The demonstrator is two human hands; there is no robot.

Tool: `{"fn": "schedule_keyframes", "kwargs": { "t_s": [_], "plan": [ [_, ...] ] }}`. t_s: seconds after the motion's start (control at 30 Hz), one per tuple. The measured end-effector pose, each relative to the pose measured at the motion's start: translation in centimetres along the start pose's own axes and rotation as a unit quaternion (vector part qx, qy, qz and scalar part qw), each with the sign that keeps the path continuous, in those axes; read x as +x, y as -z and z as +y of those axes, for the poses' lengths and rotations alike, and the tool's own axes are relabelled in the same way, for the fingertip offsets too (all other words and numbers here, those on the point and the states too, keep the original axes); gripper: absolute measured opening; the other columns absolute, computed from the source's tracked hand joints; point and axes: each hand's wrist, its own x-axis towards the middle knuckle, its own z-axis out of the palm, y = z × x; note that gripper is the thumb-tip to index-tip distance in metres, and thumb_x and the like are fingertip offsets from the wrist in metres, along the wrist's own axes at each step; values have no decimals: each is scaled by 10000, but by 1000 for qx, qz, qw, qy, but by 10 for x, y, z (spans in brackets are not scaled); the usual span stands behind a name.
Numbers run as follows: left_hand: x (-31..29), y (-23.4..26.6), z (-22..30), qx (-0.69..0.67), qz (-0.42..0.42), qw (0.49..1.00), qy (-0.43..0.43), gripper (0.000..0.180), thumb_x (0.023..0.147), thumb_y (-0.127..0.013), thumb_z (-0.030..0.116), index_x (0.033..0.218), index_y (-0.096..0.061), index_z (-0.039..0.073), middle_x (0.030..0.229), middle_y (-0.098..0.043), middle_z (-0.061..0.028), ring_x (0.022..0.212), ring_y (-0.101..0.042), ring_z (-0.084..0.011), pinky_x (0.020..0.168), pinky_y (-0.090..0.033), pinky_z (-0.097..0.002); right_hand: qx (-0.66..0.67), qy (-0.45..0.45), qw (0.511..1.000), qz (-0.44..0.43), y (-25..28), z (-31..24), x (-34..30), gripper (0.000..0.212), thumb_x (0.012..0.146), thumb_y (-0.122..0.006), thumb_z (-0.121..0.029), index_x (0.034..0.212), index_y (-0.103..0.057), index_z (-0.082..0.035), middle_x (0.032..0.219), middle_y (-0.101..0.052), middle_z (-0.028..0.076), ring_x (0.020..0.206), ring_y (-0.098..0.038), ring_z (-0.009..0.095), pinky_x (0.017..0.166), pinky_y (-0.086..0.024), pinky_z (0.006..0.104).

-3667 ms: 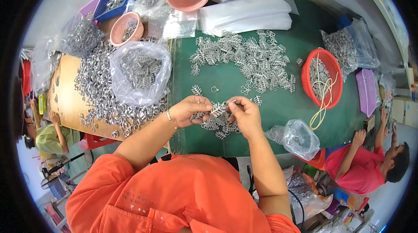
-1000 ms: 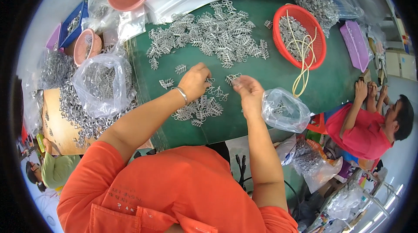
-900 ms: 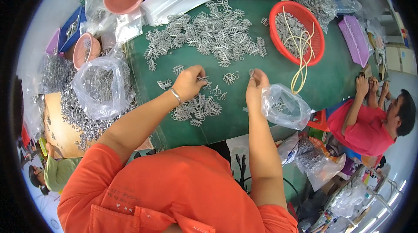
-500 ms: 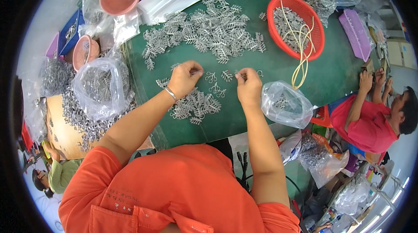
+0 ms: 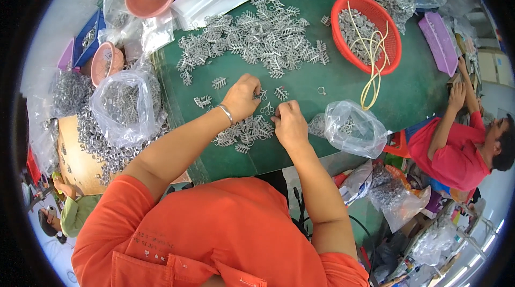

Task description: The person sorts small metal pieces on the table by hand and places them into plastic bags.

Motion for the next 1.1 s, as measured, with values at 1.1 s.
{"fn": "schedule_keyframes", "kwargs": {
  "t_s": [1.1],
  "plan": [
    [-12, -13, 41, -88, -58, 980, -167, 369, 718, -627, -30, 1077, -543, -1, 1022, -582, -165, 897, -606, -277, 762, -511, -342, 614, -216, 752, -106, 12, 11, -1, 359, 883, -569, -114, 1208, -439, -34, 1077, -567, 92, 894, -608, 191, 696, -538, 322]
  ]
}}
